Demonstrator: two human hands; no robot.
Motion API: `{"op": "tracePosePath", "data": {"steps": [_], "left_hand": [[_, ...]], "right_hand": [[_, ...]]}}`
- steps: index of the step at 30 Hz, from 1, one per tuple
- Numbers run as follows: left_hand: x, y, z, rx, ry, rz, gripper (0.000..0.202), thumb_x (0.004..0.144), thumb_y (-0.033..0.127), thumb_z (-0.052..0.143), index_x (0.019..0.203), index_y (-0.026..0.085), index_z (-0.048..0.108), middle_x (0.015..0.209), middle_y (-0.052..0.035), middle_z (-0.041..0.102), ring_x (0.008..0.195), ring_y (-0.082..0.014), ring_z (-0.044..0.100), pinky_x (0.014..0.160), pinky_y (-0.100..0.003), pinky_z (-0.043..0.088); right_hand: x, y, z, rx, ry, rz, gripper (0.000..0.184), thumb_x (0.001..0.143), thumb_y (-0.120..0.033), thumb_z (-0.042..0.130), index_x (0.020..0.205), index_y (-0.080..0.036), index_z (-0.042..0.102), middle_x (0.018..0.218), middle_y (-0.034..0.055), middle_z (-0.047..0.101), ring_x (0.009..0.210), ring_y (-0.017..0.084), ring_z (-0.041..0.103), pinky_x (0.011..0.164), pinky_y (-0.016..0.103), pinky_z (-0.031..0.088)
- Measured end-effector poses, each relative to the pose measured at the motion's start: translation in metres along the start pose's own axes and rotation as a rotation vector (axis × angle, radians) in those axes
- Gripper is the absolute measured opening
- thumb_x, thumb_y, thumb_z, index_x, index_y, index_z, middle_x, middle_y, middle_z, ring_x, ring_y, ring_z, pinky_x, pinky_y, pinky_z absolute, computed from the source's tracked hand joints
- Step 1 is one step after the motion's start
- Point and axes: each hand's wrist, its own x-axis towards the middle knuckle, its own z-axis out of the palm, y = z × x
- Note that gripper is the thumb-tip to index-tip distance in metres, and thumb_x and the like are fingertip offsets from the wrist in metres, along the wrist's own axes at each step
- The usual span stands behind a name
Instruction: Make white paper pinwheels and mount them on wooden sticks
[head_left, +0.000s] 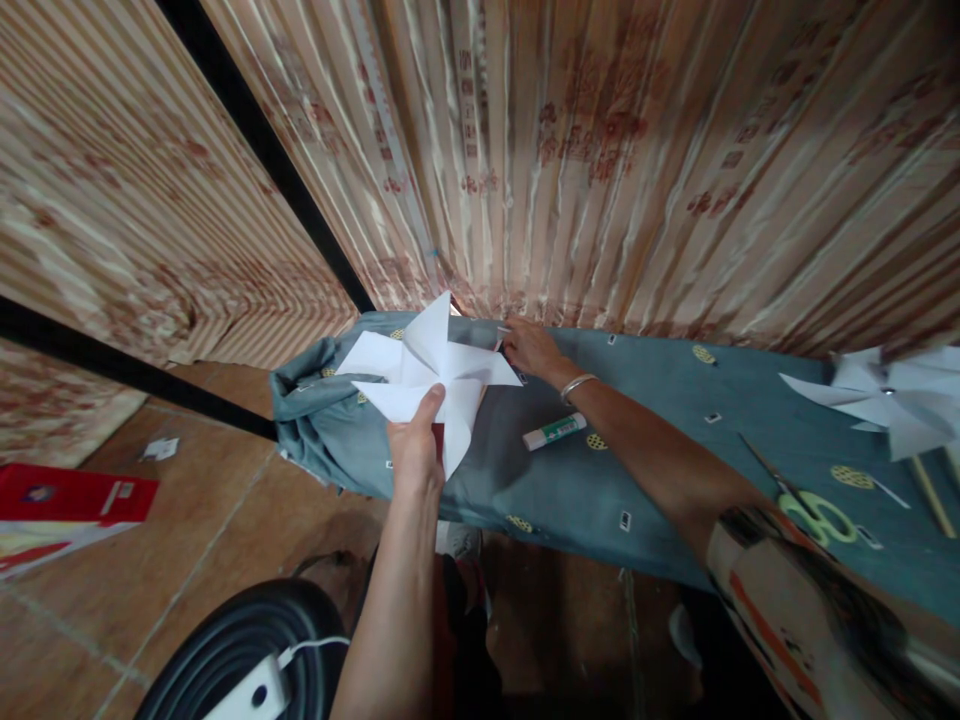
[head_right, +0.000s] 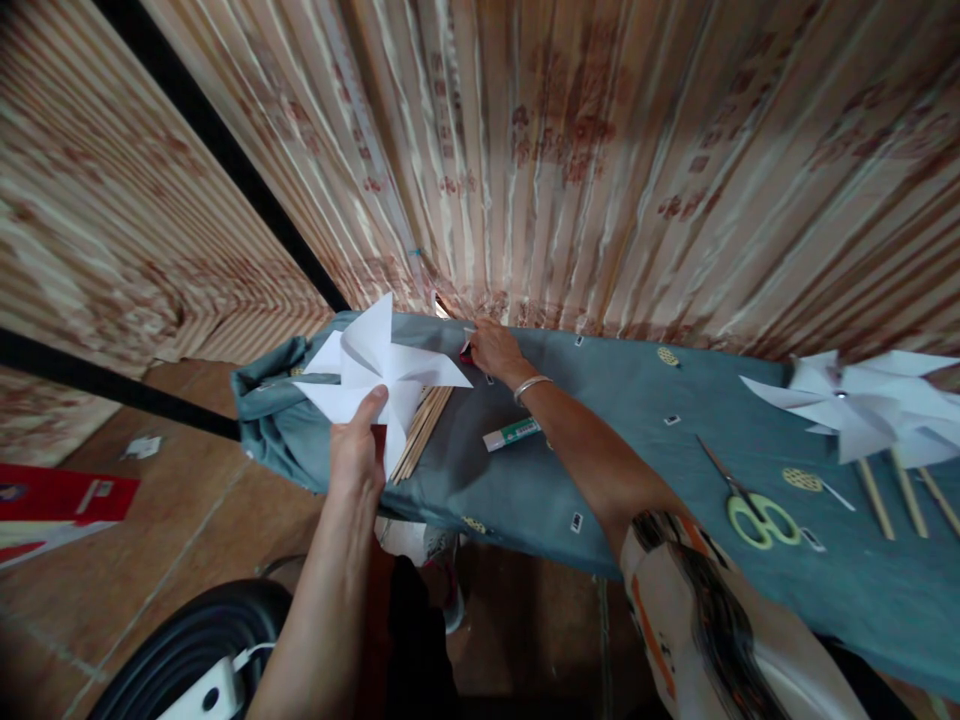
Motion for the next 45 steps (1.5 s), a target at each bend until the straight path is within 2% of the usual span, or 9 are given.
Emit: {"op": "tracePosePath", "data": {"steps": [5,8,14,17,20,26,30,34,45], "left_hand": [[0.0,-0.001,0.0,0.01,-0.013,0.005,0.033,0.069,0.007,0.074,0.102,0.01,0.072,0.088,-0.0083,0.079,0.092,-0.0222,0.075,0.1,-0.037,0.054],[0.0,-0.002,-0.001,0.007,-0.022,0.019,0.036,0.067,0.008,0.075,0.102,0.009,0.072,0.092,-0.009,0.079,0.092,-0.0228,0.074,0.099,-0.037,0.055],[-0.009,-0.016,0.003,0.028,-0.144,0.01,0.042,0.059,0.013,0.08,0.1,0.012,0.073,0.092,-0.0086,0.079,0.095,-0.025,0.074,0.094,-0.037,0.057],[-0.022,-0.033,0.011,0.077,-0.264,-0.053,0.043,0.054,0.018,0.084,0.095,0.013,0.074,0.09,-0.0092,0.078,0.097,-0.0265,0.073,0.091,-0.037,0.057],[-0.035,-0.052,0.019,0.136,-0.371,-0.09,0.042,0.052,0.024,0.086,0.09,0.011,0.074,0.091,-0.0114,0.078,0.091,-0.0271,0.074,0.087,-0.037,0.058],[-0.052,-0.084,0.035,0.245,-0.447,-0.102,0.04,0.051,0.028,0.087,0.084,0.011,0.074,0.084,-0.0091,0.078,0.081,-0.0262,0.073,0.077,-0.036,0.057],[-0.059,-0.094,0.046,0.295,-0.489,-0.139,0.037,0.05,0.03,0.087,0.079,0.011,0.075,0.078,-0.0073,0.077,0.075,-0.0245,0.072,0.07,-0.033,0.055],[-0.067,-0.101,0.055,0.335,-0.52,-0.159,0.034,0.05,0.031,0.086,0.074,0.01,0.075,0.072,-0.0071,0.075,0.066,-0.0213,0.069,0.063,-0.029,0.052],[-0.078,-0.115,0.067,0.373,-0.556,-0.202,0.029,0.05,0.029,0.086,0.072,0.011,0.076,0.074,-0.0077,0.075,0.066,-0.0197,0.068,0.063,-0.028,0.051]], "right_hand": [[-0.002,0.009,0.002,0.181,0.146,0.076,0.021,0.08,-0.012,0.056,0.08,-0.02,0.076,0.12,0.0094,0.071,0.113,0.026,0.063,0.102,0.04,0.046],[-0.031,0.019,-0.002,0.291,0.241,0.135,0.019,0.082,-0.019,0.057,0.083,-0.025,0.076,0.117,0.0038,0.073,0.109,0.023,0.066,0.097,0.039,0.051],[-0.188,0.053,-0.018,0.383,0.31,0.226,0.017,0.081,-0.029,0.059,0.076,-0.022,0.073,0.104,0.0077,0.076,0.097,0.026,0.072,0.084,0.04,0.057],[-0.261,0.061,-0.024,0.154,0.331,0.277,0.02,0.087,-0.028,0.054,0.084,-0.021,0.073,0.106,0.0114,0.075,0.099,0.028,0.07,0.09,0.044,0.054],[-0.295,0.059,-0.028,-0.072,0.272,0.285,0.026,0.092,-0.024,0.048,0.093,-0.019,0.073,0.107,0.015,0.074,0.101,0.03,0.066,0.091,0.046,0.053],[-0.298,0.06,-0.035,-0.012,0.256,0.34,0.029,0.091,-0.022,0.047,0.103,-0.02,0.074,0.111,0.0118,0.074,0.103,0.027,0.067,0.093,0.042,0.053],[-0.295,0.072,-0.042,0.062,0.258,0.468,0.033,0.093,-0.027,0.044,0.105,-0.019,0.074,0.095,0.0081,0.079,0.082,0.022,0.073,0.074,0.035,0.058],[-0.285,0.072,-0.045,0.096,0.197,0.527,0.025,0.091,-0.033,0.054,0.091,-0.023,0.077,0.084,0.0041,0.079,0.071,0.021,0.073,0.065,0.031,0.054],[-0.281,0.046,-0.056,0.05,0.006,0.52,0.014,0.088,-0.02,0.059,0.09,-0.022,0.073,0.091,0.0062,0.078,0.084,0.024,0.072,0.074,0.032,0.05]]}}
